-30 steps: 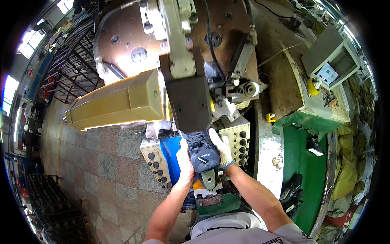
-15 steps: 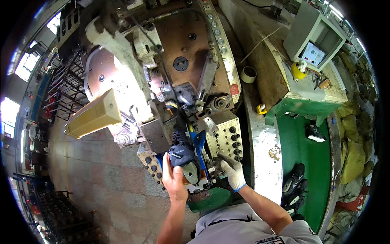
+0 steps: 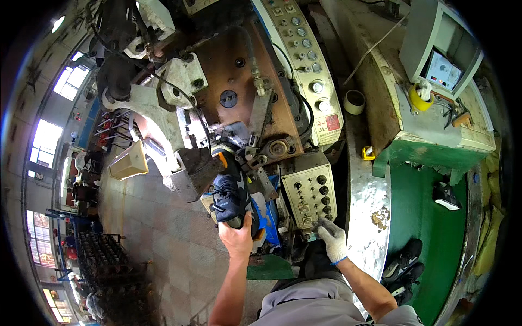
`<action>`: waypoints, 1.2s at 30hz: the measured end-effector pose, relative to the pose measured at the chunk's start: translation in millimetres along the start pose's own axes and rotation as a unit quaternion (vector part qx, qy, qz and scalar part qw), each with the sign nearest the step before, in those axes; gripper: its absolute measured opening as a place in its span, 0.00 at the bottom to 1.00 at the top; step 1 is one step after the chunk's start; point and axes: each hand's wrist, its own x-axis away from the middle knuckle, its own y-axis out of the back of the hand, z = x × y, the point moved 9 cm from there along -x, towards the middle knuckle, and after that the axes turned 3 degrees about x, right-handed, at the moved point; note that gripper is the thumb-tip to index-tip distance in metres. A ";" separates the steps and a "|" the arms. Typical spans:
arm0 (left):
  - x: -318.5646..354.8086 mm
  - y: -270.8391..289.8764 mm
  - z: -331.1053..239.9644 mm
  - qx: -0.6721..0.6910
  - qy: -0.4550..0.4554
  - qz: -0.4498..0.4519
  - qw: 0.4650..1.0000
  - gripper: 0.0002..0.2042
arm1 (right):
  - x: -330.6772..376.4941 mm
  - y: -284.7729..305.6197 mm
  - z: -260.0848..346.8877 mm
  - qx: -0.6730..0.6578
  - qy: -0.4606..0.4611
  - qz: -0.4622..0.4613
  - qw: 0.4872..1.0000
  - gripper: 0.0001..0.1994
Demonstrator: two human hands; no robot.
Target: The person fits a shoe onto a machine mold, operates the industrial machine to shape the shoe, and then places the finished shoe onto a conveyor belt.
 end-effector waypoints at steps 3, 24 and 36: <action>2.6 1.0 -1.4 -0.004 0.013 0.001 1.000 0.24 | -1.7 5.6 -7.3 -0.030 -0.021 0.013 0.999 0.24; -3.0 -3.2 43.2 0.144 0.123 0.073 0.979 0.26 | 21.6 -50.1 14.7 0.016 0.037 -0.040 0.998 0.21; -3.7 9.0 62.6 0.389 0.225 0.117 0.886 0.22 | 32.8 -80.9 24.1 -0.092 0.036 -0.031 0.995 0.32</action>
